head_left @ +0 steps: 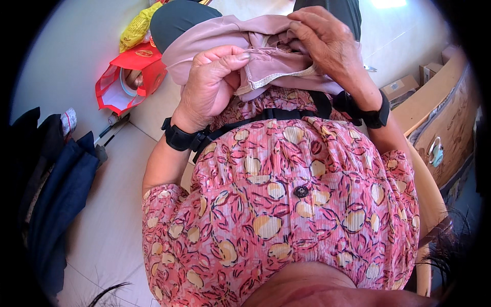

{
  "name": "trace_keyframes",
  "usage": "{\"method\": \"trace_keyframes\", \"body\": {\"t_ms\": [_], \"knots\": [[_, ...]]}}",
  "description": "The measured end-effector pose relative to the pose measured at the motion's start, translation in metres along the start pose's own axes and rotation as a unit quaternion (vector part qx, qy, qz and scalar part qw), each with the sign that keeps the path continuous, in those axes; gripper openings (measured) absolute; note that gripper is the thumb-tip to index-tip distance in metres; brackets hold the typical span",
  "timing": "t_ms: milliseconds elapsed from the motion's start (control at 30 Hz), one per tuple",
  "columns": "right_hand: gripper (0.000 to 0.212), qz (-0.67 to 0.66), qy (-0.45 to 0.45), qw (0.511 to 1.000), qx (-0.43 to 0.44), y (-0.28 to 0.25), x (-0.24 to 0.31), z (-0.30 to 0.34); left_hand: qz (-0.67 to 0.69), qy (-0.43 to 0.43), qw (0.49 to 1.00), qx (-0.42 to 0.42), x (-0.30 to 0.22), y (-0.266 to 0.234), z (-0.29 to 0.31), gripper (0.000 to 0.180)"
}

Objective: The person sews a pink garment by hand using a needle and thread, pulling the thread through the fabric to mend a seam.

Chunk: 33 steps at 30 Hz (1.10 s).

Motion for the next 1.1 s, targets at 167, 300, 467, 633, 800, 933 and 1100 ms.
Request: {"method": "trace_keyframes", "body": {"t_ms": [167, 300, 467, 633, 800, 933, 1100], "knots": [[0.019, 0.058, -0.057, 0.996, -0.033, -0.030, 0.046, -0.011, 0.013, 0.000, 1.000, -0.025, -0.010, 0.002, 0.000, 0.015], [0.018, -0.050, -0.084, 0.995, 0.022, -0.021, 0.060, -0.009, 0.015, 0.007, 1.000, -0.022, -0.013, 0.006, -0.002, 0.016], [0.013, -0.055, -0.159, 0.986, 0.003, -0.007, 0.071, -0.006, -0.027, -0.005, 0.999, -0.020, -0.010, 0.016, -0.005, 0.017], [0.011, -0.066, -0.164, 0.984, -0.019, -0.016, 0.070, -0.008, -0.096, 0.003, 0.994, -0.055, -0.003, 0.016, -0.008, 0.014], [0.013, -0.263, 0.055, 0.961, -0.066, -0.056, 0.037, -0.012, -0.130, 0.025, 0.988, -0.080, -0.007, 0.001, -0.004, 0.013], [0.015, -0.501, 0.205, 0.822, -0.179, -0.097, -0.004, -0.007, -0.117, 0.045, 0.985, -0.115, -0.015, -0.005, 0.002, 0.013], [0.028, -0.653, 0.160, 0.725, -0.148, -0.156, -0.063, 0.027, -0.107, 0.054, 0.985, -0.127, -0.021, -0.019, 0.008, 0.014]]}}
Point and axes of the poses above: each hand's wrist, its own z-axis away from the middle knuckle, its own y-axis out of the palm, x = y × z, the point moved 9 cm from there along -z, towards the middle knuckle, and after that the axes turned 2 degrees about z, right-handed, at the moved point
